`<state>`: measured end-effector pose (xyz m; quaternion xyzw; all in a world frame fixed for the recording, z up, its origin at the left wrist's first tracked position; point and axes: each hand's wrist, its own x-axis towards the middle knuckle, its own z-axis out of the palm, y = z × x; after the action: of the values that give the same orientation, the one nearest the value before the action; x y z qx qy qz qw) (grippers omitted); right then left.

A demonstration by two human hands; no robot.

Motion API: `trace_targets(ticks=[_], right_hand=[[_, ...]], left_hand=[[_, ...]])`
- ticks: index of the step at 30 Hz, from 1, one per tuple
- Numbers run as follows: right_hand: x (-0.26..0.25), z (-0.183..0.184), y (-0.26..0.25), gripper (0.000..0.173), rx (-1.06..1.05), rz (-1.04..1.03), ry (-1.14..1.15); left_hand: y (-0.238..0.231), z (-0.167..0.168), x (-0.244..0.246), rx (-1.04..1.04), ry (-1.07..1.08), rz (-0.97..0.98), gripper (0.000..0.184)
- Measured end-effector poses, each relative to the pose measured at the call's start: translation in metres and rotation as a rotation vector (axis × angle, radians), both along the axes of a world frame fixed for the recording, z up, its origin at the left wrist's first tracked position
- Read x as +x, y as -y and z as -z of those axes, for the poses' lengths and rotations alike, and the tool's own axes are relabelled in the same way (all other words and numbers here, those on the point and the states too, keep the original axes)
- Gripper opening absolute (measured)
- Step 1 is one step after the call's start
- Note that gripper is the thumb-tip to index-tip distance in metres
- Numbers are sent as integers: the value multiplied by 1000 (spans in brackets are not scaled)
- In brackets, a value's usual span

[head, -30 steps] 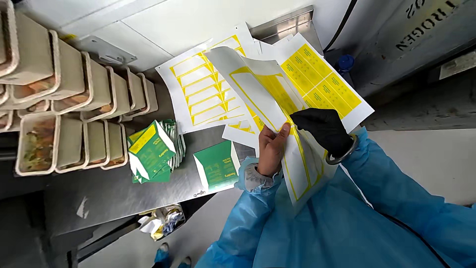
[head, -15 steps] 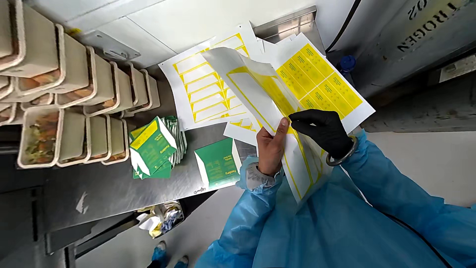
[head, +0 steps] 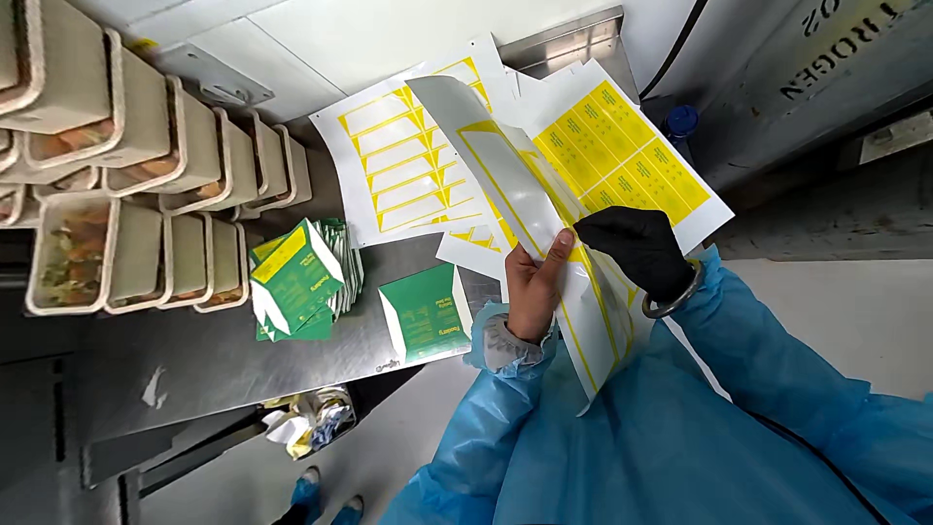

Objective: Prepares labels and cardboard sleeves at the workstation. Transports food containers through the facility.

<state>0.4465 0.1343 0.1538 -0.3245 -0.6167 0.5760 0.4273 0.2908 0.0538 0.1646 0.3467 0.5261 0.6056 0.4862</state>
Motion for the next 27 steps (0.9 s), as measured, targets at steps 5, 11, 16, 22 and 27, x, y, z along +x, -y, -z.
trace_targets(ticks=[5, 11, 16, 22, 27], right_hand=[[2, 0, -3, 10, 112, 48, 74], [5, -6, -2, 14, 207, 29, 154], [9, -6, -4, 8, 157, 1, 110], [8, -5, 1, 7, 297, 68, 158], [15, -8, 1, 9, 329, 13, 242]], left_hand=[[4, -6, 2, -32, 25, -9, 13], [7, -7, 9, -59, 16, -40, 14], [8, -7, 9, -80, -1, -26, 14], [-1, -1, 12, -27, 17, -79, 14], [10, -7, 17, -76, -69, -81, 17]])
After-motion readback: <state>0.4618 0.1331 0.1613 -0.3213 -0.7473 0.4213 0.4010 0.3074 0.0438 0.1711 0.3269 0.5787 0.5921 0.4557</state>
